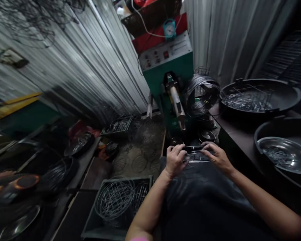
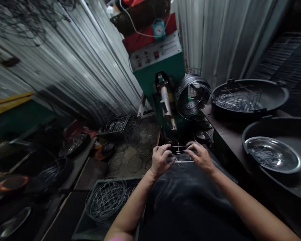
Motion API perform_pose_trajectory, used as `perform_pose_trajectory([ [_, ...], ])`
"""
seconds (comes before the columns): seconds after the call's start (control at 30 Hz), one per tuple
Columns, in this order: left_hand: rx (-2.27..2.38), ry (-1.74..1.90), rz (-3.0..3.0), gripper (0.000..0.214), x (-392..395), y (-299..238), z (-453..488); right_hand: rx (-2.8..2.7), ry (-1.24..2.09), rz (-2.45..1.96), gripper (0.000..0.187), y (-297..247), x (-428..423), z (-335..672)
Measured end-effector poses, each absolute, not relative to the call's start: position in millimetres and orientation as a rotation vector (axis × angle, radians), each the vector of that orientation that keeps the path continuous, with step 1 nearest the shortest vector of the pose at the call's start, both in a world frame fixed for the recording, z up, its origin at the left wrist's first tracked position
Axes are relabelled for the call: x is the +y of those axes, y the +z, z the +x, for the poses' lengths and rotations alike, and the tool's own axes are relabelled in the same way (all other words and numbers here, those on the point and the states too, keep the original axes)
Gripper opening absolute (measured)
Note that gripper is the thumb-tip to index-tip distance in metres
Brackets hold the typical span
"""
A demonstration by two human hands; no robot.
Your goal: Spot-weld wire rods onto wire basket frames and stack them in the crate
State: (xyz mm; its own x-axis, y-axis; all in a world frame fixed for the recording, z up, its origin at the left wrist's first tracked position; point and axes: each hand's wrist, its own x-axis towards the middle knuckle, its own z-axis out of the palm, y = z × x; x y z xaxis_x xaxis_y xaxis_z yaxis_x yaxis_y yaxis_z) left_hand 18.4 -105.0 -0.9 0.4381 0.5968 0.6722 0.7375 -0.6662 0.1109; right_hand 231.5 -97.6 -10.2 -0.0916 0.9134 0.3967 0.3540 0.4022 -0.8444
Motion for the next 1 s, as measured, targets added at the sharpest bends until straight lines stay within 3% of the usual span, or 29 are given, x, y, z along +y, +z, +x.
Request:
perform_pose_trajectory([
  [0.23, -1.468, -1.0, -2.474, 0.021, -99.9, 1.8, 9.5, -1.702, 0.67, -1.077, 0.037, -0.4, -79.3, 211.4],
  [1.0, -1.399, -1.193, -2.411, 0.008, 14.7, -59.8, 12.8, -1.7, 0.761, -1.126, 0.041, -28.7, 26.7, 217.4],
])
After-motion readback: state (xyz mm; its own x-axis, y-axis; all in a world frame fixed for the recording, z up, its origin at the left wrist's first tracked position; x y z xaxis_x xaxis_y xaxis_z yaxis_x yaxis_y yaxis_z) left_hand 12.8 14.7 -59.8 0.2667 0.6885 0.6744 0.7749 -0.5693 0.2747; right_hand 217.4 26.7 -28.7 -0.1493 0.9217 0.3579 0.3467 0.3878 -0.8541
